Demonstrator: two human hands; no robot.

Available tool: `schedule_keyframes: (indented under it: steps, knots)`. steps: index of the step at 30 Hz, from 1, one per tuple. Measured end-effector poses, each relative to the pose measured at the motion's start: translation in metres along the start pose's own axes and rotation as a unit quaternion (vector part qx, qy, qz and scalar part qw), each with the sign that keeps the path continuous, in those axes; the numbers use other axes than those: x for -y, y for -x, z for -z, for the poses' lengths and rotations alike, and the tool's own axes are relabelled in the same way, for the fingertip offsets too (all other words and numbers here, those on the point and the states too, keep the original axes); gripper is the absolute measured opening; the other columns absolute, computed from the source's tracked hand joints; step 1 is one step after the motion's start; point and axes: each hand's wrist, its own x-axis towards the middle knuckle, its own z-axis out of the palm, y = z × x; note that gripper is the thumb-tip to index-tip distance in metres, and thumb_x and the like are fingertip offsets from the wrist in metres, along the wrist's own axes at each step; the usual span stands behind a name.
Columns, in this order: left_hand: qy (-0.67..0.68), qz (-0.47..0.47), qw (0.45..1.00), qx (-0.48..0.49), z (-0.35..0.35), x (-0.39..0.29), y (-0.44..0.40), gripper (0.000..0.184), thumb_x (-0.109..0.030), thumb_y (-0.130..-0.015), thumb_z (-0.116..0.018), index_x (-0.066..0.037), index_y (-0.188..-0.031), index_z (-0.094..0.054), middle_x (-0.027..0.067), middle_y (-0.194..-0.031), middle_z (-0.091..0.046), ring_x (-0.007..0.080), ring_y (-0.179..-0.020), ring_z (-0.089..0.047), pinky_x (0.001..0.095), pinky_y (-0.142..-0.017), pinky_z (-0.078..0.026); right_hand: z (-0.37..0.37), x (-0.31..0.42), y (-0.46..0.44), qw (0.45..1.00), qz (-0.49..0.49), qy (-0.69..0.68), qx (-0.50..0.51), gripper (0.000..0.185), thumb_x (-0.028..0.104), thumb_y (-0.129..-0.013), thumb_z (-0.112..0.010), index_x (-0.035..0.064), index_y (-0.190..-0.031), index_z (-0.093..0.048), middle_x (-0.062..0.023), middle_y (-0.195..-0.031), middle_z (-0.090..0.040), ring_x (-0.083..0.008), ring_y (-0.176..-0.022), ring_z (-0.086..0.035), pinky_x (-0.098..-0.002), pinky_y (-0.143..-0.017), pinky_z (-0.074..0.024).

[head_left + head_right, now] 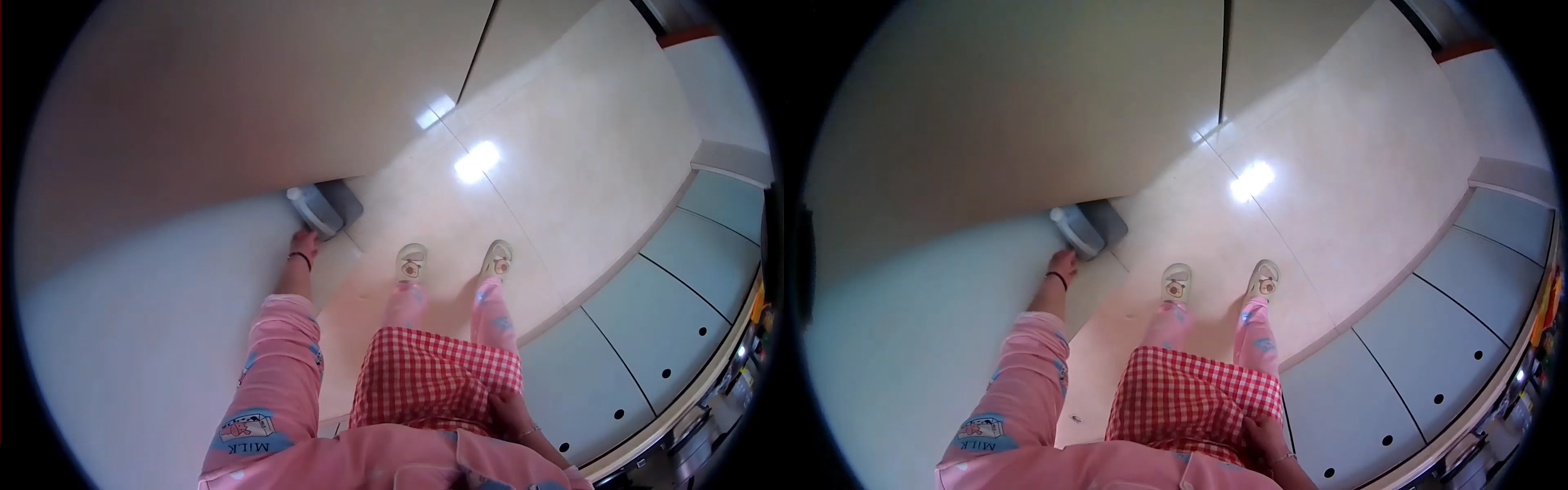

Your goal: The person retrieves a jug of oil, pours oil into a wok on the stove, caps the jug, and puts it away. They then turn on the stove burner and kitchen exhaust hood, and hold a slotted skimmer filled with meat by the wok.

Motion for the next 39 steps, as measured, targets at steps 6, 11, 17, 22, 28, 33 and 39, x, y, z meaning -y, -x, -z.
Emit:
schedule_keyframes:
  steps: [6, 11, 17, 22, 28, 33, 39]
  knots:
    - [0.056, -0.021, 0.993, -0.102, 0.013, -0.051, -0.119, 0.018, -0.023, -0.077, -0.061, -0.010, -0.085, -0.051, 0.0025, -0.068, -0.046, 0.0145, -0.058, -0.045, 0.0292, -0.047, -0.036, -0.005, 0.051, -0.035, 0.990, -0.132, -0.009, 0.051, 0.042, 0.037, -0.083, -0.052, -0.0031, -0.079, -0.064, -0.0195, -0.068, -0.062, -0.0286, -0.064, -0.061, -0.0366, -0.062, -0.0467]
    - [0.245, -0.017, 0.969, -0.016, 0.025, -0.016, -0.161, 0.010, -0.016, -0.082, -0.056, -0.009, -0.078, -0.048, 0.0030, -0.064, -0.046, 0.0159, -0.057, -0.045, 0.0301, -0.047, -0.037, 0.004, 0.057, -0.035, 0.986, -0.158, 0.034, 0.050, 0.044, 0.037, -0.083, -0.054, -0.0041, -0.073, -0.064, -0.0169, -0.060, -0.060, -0.0249, -0.058, -0.061, -0.0349, -0.055, -0.0460]
    - [0.223, -0.078, 0.971, -0.030, -0.032, -0.010, -0.093, 0.011, -0.013, -0.081, -0.054, -0.009, -0.075, -0.046, 0.0016, -0.057, -0.043, 0.0146, -0.052, -0.044, 0.0296, -0.047, -0.036, -0.005, 0.025, -0.033, 0.989, -0.132, -0.067, 0.019, 0.042, 0.035, -0.085, -0.053, -0.0041, -0.072, -0.064, -0.0136, -0.057, -0.059, -0.0181, -0.054, -0.056, -0.0330, -0.054, -0.0446]
    - [-0.018, -0.149, 0.988, 0.027, -0.049, -0.002, 0.010, 0.013, -0.019, -0.077, -0.057, -0.006, -0.078, -0.054, 0.0032, -0.061, -0.051, 0.0135, -0.052, -0.046, 0.0308, -0.051, -0.039, -0.005, 0.020, -0.011, 0.998, -0.017, -0.066, 0.012, 0.036, 0.031, -0.087, -0.051, -0.0026, -0.081, -0.063, -0.0139, -0.065, -0.061, -0.0182, -0.058, -0.056, -0.0325, -0.058, -0.0448]
    - [-0.225, -0.268, 0.922, 0.163, -0.083, -0.024, 0.201, 0.022, -0.019, -0.075, -0.059, 0.001, -0.083, -0.059, 0.0055, -0.067, -0.058, 0.0113, -0.063, -0.051, 0.0308, -0.056, -0.043, -0.030, -0.001, 0.029, 0.977, 0.068, -0.189, -0.068, 0.032, 0.029, -0.087, -0.051, 0.0004, -0.089, -0.064, -0.0136, -0.070, -0.062, -0.0190, -0.062, -0.058, -0.0322, -0.063, -0.0455]
    - [-0.459, -0.402, 0.753, 0.245, -0.134, -0.070, 0.368, 0.014, -0.014, -0.072, -0.059, -0.001, -0.075, -0.060, 0.0070, -0.063, -0.059, 0.0107, -0.061, -0.053, 0.0309, -0.056, -0.045, -0.059, -0.021, 0.076, 0.932, 0.101, -0.293, -0.190, 0.032, 0.034, -0.087, -0.051, 0.0046, -0.088, -0.064, -0.0106, -0.070, -0.062, -0.0183, -0.064, -0.057, -0.0316, -0.063, -0.0455]
    - [-0.557, -0.473, 0.581, 0.359, -0.211, -0.120, 0.596, 0.017, -0.021, -0.073, -0.063, -0.009, -0.085, -0.067, 0.0049, -0.066, -0.063, 0.0121, -0.062, -0.059, 0.0266, -0.063, -0.047, -0.016, -0.033, 0.160, 0.849, 0.133, -0.405, -0.312, 0.036, 0.037, -0.087, -0.051, 0.0027, -0.079, -0.061, -0.0094, -0.066, -0.059, -0.0171, -0.058, -0.054, -0.0318, -0.059, -0.0444]
